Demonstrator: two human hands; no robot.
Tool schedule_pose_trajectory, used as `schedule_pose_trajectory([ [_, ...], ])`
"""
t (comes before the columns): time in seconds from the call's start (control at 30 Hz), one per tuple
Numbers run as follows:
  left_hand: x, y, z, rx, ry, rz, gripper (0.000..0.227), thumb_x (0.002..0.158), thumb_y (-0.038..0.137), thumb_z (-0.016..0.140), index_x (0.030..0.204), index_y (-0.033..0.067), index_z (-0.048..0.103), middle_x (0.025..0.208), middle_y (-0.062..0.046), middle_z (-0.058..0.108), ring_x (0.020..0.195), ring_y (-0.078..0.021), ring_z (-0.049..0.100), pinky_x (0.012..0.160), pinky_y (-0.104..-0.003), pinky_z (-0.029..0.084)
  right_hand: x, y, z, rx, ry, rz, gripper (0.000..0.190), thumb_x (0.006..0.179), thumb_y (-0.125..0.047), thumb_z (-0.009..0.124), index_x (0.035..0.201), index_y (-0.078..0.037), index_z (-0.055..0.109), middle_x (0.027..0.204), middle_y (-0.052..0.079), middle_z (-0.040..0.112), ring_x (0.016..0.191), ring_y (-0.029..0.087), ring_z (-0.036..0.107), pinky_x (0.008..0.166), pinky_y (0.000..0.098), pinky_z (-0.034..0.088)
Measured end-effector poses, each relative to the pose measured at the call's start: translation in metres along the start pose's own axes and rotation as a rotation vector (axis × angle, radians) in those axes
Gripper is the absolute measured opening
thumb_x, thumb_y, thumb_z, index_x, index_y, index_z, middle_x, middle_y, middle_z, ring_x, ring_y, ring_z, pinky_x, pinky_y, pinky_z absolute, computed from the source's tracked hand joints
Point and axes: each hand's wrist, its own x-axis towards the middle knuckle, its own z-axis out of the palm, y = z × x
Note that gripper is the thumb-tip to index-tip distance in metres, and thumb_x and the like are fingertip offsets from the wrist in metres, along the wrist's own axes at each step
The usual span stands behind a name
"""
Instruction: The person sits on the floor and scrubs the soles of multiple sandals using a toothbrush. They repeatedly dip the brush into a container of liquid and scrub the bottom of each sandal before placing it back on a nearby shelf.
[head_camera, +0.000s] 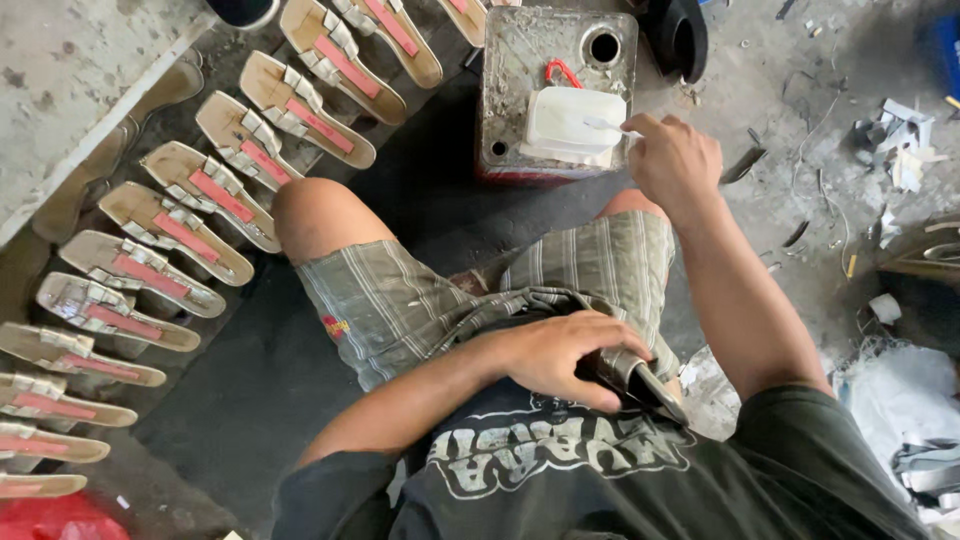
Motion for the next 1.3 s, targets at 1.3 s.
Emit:
schedule_pose_trajectory([
  [1.3,-0.081,0.007,-0.05,0.748,0.977,0.02,0.081,0.066,0.015,0.098,0.135,0.017,0.055,0.157,-0.016,0.042,0.151,-0.0392,0.038,0.125,-0.054,0.033,-0.125,-0.089,-0.054,1.13,-0.072,-0.191,0.024,0.099,0.005,0.064,0.12,-0.001,0.07,0.095,0.005,0.072,0.083,0.006,0.064,0.07,0.0215,0.051],
])
